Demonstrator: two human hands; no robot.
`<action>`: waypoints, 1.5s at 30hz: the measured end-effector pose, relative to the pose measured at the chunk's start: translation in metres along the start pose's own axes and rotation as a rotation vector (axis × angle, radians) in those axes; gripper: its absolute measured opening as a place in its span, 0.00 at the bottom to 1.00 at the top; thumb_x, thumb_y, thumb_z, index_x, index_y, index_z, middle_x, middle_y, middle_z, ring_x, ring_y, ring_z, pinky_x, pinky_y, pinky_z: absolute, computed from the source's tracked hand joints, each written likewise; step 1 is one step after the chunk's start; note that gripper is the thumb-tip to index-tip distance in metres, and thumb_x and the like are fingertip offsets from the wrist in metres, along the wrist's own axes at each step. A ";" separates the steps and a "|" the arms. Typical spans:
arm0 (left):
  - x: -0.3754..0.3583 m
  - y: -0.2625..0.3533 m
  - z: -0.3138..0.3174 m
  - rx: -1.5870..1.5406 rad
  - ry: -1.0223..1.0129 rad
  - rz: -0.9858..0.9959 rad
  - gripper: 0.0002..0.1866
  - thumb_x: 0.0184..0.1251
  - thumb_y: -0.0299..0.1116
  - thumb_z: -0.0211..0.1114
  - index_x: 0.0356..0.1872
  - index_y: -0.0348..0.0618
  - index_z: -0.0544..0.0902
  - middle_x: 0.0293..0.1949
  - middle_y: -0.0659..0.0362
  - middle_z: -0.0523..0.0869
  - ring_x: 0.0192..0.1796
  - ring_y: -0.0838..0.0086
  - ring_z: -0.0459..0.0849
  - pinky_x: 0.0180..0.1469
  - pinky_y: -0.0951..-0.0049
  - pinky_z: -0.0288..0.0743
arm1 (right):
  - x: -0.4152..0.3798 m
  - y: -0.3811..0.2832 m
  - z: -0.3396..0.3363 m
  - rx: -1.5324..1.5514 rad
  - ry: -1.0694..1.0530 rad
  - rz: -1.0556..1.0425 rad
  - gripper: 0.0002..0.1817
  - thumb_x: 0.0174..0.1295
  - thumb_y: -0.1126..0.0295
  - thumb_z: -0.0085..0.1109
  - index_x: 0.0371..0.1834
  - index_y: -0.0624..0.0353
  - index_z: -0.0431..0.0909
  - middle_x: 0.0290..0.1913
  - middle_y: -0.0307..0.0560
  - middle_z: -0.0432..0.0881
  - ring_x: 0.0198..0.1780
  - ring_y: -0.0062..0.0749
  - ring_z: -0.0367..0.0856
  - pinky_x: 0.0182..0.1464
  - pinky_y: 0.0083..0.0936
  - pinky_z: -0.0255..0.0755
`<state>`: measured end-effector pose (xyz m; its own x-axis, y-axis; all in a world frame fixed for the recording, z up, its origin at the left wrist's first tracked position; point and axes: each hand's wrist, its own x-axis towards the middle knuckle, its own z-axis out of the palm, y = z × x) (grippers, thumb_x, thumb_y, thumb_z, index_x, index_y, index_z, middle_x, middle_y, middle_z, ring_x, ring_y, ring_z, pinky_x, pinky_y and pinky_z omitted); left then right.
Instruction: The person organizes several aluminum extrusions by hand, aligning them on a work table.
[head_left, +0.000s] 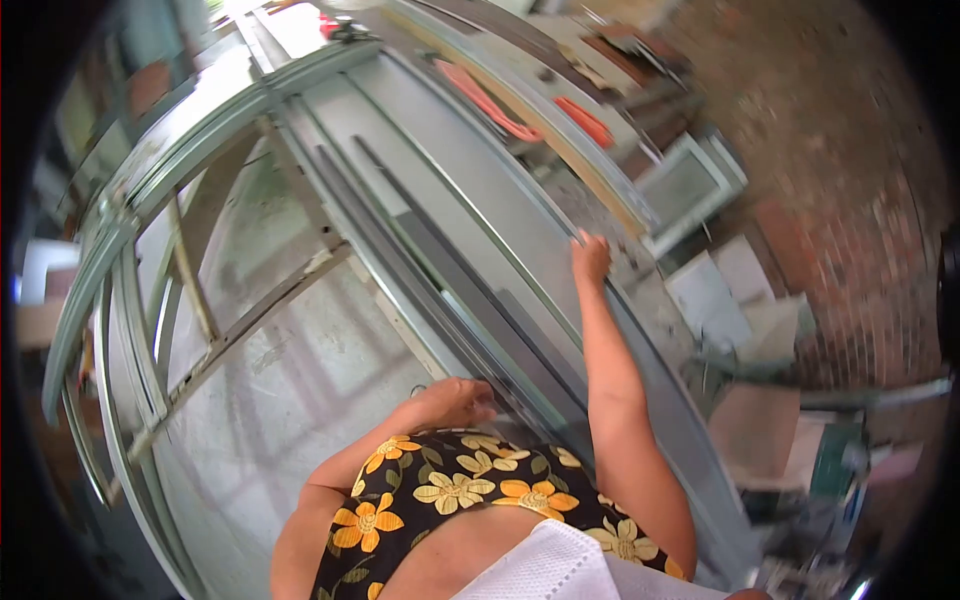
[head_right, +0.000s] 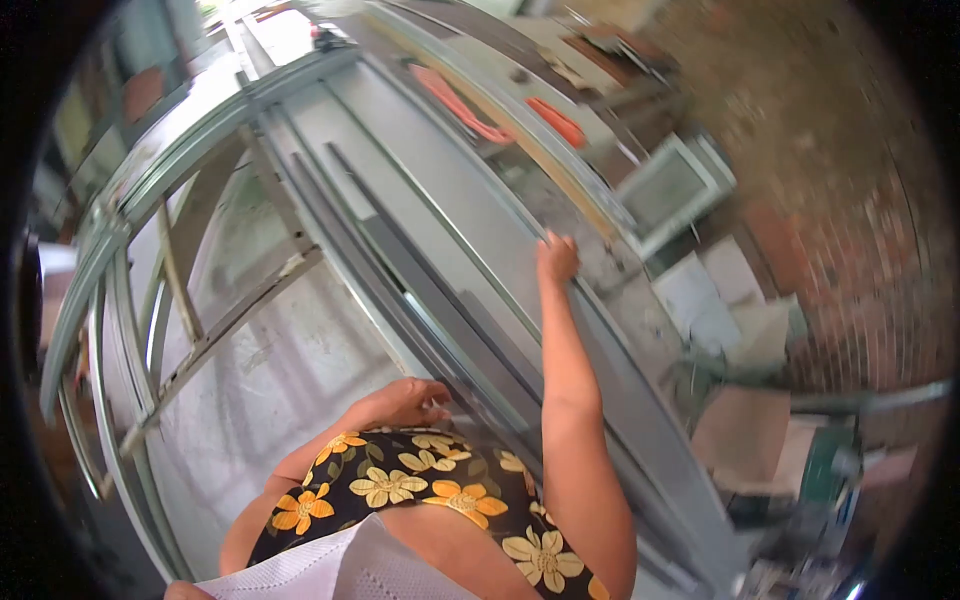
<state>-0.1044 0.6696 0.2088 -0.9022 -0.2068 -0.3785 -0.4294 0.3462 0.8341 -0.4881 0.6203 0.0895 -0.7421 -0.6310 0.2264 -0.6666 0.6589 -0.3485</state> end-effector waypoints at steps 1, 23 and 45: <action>0.004 0.007 0.001 -0.003 -0.033 -0.039 0.18 0.60 0.41 0.60 0.44 0.38 0.78 0.39 0.50 0.83 0.42 0.58 0.82 0.45 0.66 0.74 | -0.005 -0.008 -0.012 -0.008 0.015 -0.028 0.20 0.49 0.60 0.64 0.48 0.42 0.79 0.45 0.44 0.75 0.52 0.41 0.71 0.50 0.46 0.66; 0.153 0.074 0.045 0.210 0.296 0.325 0.16 0.55 0.33 0.64 0.44 0.38 0.77 0.41 0.49 0.81 0.44 0.56 0.81 0.44 0.64 0.74 | -0.277 0.369 -0.239 -0.134 0.130 0.266 0.24 0.51 0.55 0.63 0.51 0.52 0.77 0.52 0.47 0.75 0.53 0.43 0.73 0.53 0.35 0.67; 0.344 0.091 0.129 0.825 0.310 0.427 0.24 0.54 0.43 0.64 0.55 0.55 0.73 0.54 0.57 0.73 0.60 0.62 0.66 0.62 0.51 0.55 | -0.296 0.434 -0.230 0.094 0.138 0.153 0.15 0.58 0.60 0.57 0.40 0.60 0.81 0.42 0.50 0.80 0.42 0.46 0.77 0.47 0.37 0.68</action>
<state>-0.4589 0.7479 0.1024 -0.9882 -0.1059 0.1107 -0.0699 0.9546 0.2896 -0.5738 1.1875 0.0802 -0.8411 -0.4598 0.2847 -0.5406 0.6977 -0.4701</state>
